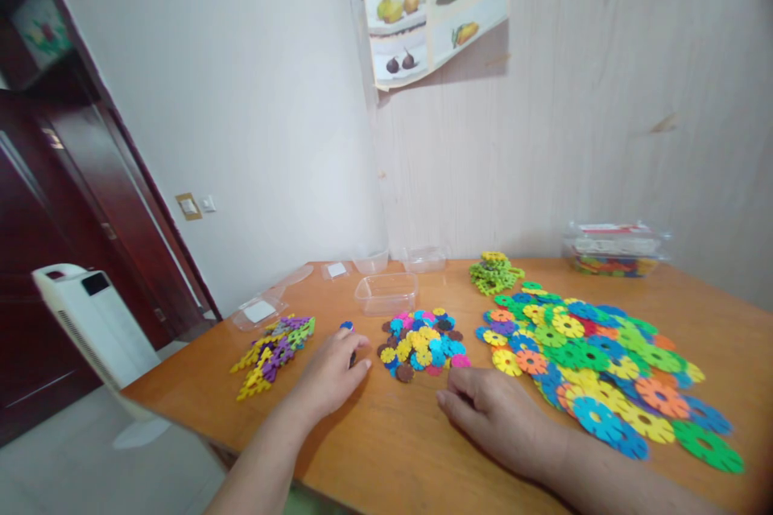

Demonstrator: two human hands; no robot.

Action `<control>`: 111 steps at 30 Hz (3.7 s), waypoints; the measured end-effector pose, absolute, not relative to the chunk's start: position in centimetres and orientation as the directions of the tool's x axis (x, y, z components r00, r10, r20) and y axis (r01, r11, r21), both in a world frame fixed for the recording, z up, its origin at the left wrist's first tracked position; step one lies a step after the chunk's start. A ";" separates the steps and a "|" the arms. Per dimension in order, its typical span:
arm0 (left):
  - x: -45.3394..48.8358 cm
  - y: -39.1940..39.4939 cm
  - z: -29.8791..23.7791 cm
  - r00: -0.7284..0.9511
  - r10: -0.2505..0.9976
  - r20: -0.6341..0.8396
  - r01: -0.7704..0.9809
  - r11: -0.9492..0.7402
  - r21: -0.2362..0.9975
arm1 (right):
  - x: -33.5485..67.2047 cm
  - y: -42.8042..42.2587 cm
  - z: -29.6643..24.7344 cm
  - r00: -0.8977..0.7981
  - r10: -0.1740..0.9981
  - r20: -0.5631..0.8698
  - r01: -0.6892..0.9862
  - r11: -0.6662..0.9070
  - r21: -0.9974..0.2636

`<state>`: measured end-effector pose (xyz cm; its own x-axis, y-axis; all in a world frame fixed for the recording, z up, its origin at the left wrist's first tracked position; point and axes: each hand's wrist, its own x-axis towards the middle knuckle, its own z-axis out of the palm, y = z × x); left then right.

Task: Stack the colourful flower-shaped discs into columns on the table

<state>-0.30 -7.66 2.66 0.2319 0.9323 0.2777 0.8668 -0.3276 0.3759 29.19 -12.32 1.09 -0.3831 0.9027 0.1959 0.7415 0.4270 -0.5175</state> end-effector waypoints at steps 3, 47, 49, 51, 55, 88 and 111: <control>1.1 -7.5 2.4 0.274 0.924 0.266 0.848 -0.362 0.387 | 29.2 -12.2 0.9 -0.381 0.902 0.203 0.736 0.429 -0.524; -0.3 -7.6 1.7 -0.178 0.892 0.416 0.869 -0.056 0.492 | 29.2 -12.1 0.9 -0.392 0.900 0.188 0.739 0.430 -0.519; 1.2 -8.0 1.9 -0.040 0.906 0.421 0.858 -0.184 0.479 | 29.3 -12.2 0.9 -0.395 0.899 0.188 0.740 0.433 -0.515; 2.9 -8.4 1.9 0.110 0.913 0.392 0.810 -0.311 0.497 | 29.2 -12.5 1.0 -0.403 0.896 0.188 0.748 0.441 -0.496; 5.3 -9.1 1.8 0.262 0.906 0.333 0.780 -0.402 0.480 | 29.0 -13.3 1.2 -0.478 0.855 0.200 0.744 0.516 -0.426; -1.7 -8.1 1.3 -0.329 0.916 0.230 0.442 -0.066 0.895 | 28.9 -13.7 1.0 -0.518 0.836 0.184 0.727 0.543 -0.421; 5.6 -9.0 0.9 0.254 0.903 0.347 0.784 -0.402 0.473 | 28.7 -13.7 1.2 -0.508 0.837 0.202 0.733 0.544 -0.409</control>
<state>5.64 -9.01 0.85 0.2538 0.9027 0.3473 0.7838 -0.4024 0.4730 28.73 -13.69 1.24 -0.5081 0.8372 0.2023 0.7331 0.5436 -0.4087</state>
